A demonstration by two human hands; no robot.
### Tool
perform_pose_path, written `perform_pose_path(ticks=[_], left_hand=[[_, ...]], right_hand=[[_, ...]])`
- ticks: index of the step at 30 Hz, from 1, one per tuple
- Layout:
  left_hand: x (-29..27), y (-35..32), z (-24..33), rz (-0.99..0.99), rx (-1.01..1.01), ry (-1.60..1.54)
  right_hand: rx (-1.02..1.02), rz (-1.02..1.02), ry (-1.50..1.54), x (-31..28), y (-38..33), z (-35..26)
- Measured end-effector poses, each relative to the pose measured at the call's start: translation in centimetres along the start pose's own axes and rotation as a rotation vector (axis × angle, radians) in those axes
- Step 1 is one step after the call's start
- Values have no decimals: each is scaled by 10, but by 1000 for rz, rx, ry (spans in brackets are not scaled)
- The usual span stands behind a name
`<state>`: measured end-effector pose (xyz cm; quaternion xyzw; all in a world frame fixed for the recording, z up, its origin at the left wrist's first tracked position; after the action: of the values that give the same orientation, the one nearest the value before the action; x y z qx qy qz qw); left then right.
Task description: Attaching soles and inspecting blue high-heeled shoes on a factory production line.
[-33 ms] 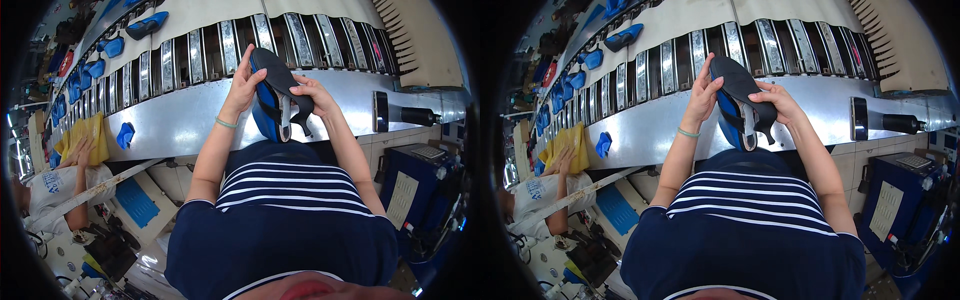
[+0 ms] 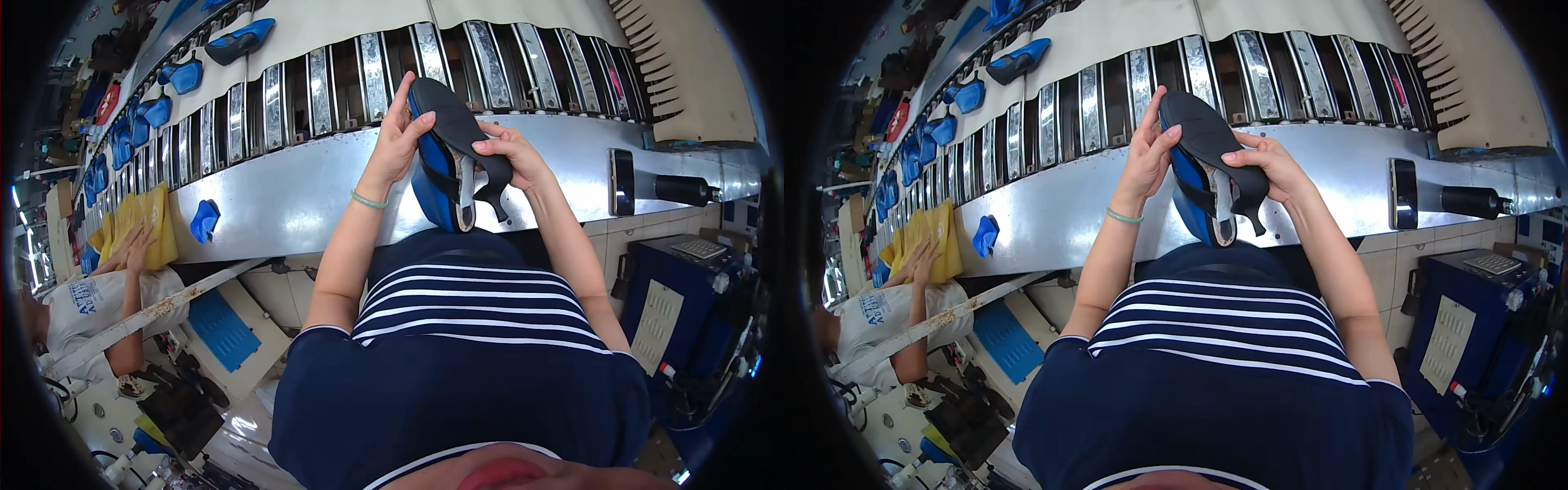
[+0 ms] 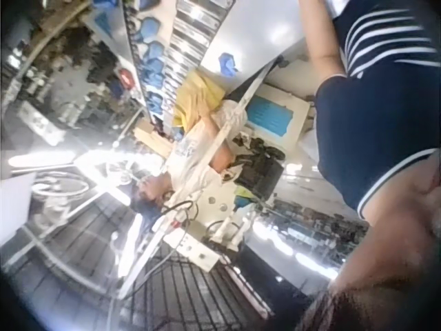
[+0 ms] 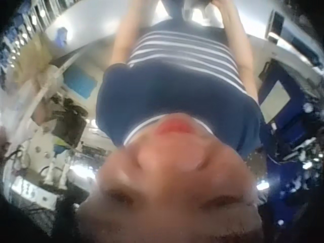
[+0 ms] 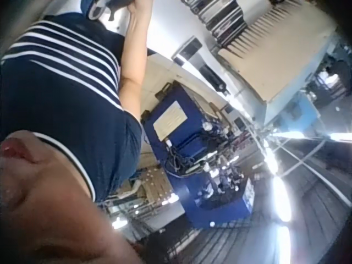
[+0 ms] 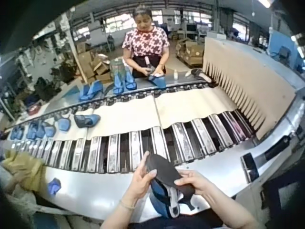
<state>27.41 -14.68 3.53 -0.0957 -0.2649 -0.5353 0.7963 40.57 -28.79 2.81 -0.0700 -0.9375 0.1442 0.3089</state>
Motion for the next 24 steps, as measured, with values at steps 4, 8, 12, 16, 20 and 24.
perform_pose_path(ticks=[4, 8, 12, 16, 20, 24], left_hand=[[-5, 0, -4, 14, 5, 75], [-5, -1, -6, 16, 25, 144], [-5, 1, -7, 26, 44, 208], [-1, 1, -6, 40, 51, 242], [-2, 1, -8, 47, 47, 227], [-5, 2, -11, 50, 31, 183]], right_hand=[[10, -12, -18, -1, 3, 1], [15, -27, 20, -6, 6, 4], [20, -42, 25, -14, 8, 7], [17, -55, 50, -18, 9, 10], [22, -44, 37, -7, 4, 1], [72, 99, -232, -7, 2, -8]])
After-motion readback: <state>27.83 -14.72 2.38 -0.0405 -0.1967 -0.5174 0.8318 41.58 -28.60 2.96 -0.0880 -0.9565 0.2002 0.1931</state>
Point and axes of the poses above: each hand's wrist, its own y-axis towards the middle knuckle, its own x-axis out of the palm, z = x × y, the point moved 4 cm from there along y, towards the middle knuckle, and after that the axes turned 11 degrees about -z, right-handed, at the moved point
